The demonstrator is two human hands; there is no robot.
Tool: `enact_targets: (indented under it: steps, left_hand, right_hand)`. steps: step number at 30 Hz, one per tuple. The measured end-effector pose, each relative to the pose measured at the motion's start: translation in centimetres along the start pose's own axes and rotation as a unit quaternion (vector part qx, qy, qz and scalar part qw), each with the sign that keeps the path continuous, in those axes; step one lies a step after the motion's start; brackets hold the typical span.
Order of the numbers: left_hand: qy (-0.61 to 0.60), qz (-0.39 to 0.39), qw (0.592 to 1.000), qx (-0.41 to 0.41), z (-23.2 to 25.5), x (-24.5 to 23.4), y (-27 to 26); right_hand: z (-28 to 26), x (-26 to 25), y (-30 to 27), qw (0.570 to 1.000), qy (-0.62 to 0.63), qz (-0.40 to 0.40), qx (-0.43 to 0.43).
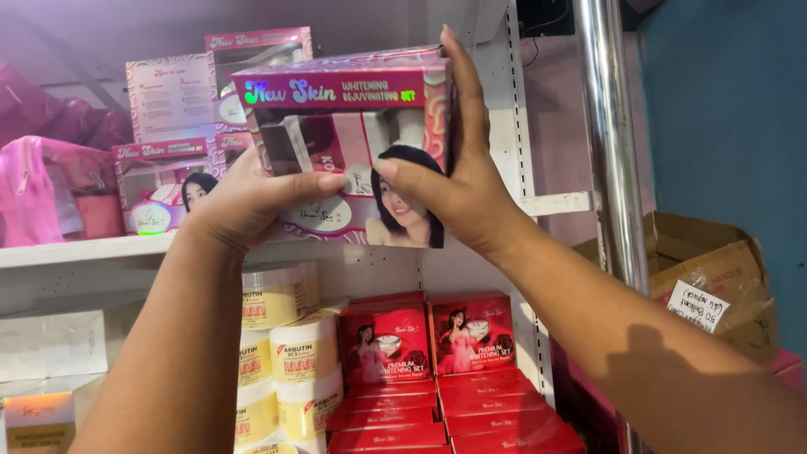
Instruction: The person organizes cosmetic boxes on a white metal shelf, stacking them neatly and moving them between different levels. They also use a grey cloth to wipe the shelf surface clean.
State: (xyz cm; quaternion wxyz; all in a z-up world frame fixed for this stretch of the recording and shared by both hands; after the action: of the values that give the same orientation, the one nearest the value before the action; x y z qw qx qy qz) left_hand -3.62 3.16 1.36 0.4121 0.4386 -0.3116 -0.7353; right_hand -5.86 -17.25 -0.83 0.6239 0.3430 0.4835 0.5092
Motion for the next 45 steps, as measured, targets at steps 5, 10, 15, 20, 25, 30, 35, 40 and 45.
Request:
enact_targets:
  steps: [5,10,15,20,25,30,35,40,45]
  left_hand:
    - [0.072,0.035,0.995,0.052,0.8,-0.3,-4.6]
    - [0.073,0.046,0.996,0.033,1.9,-0.3,-10.1]
    - [0.091,0.023,0.996,0.007,1.4,-0.2,-17.2]
    - [0.132,0.01,0.99,-0.041,0.9,-0.6,-24.1]
    - [0.106,0.02,0.991,-0.085,0.6,-0.2,-29.5]
    - [0.083,0.019,0.995,-0.042,1.5,0.7,-34.1]
    - [0.103,0.02,0.994,-0.014,2.8,1.5,-37.7]
    - [0.029,0.033,0.997,-0.066,2.3,1.8,-41.2]
    - [0.049,0.039,0.996,-0.07,0.7,2.2,-45.4]
  right_hand:
    - [-3.3,2.3,-2.5,0.997,-0.033,-0.01,-0.075]
    - [-5.4,5.8,-5.5,0.993,-0.003,0.001,-0.115]
    - [-7.3,9.7,-9.9,0.998,-0.002,-0.037,-0.049]
    - [-10.0,14.2,-13.6,0.988,-0.013,-0.152,-0.006]
    - [-11.2,18.0,-17.9,0.975,0.068,-0.197,0.072]
    - [-13.3,22.0,-21.7,0.967,0.042,-0.234,0.09]
    - [-16.1,24.4,-24.6,0.98,-0.003,-0.193,0.043]
    - [-17.7,27.4,-29.5,0.977,-0.034,-0.202,0.052]
    - [-19.0,29.3,-33.6,0.972,-0.023,-0.179,0.152]
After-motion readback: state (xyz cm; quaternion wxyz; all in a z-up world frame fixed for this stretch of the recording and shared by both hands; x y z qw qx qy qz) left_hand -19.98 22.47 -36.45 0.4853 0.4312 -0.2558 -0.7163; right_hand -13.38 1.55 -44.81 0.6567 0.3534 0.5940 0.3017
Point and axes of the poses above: each hand's wrist, its own y-axis towards the middle knuckle, its own x-axis out of the palm, z = x × y, the point moved 6 cm from there along y, towards the middle knuckle, and after that the axes turned 2 degrees about -x, right-handed, at the moved point
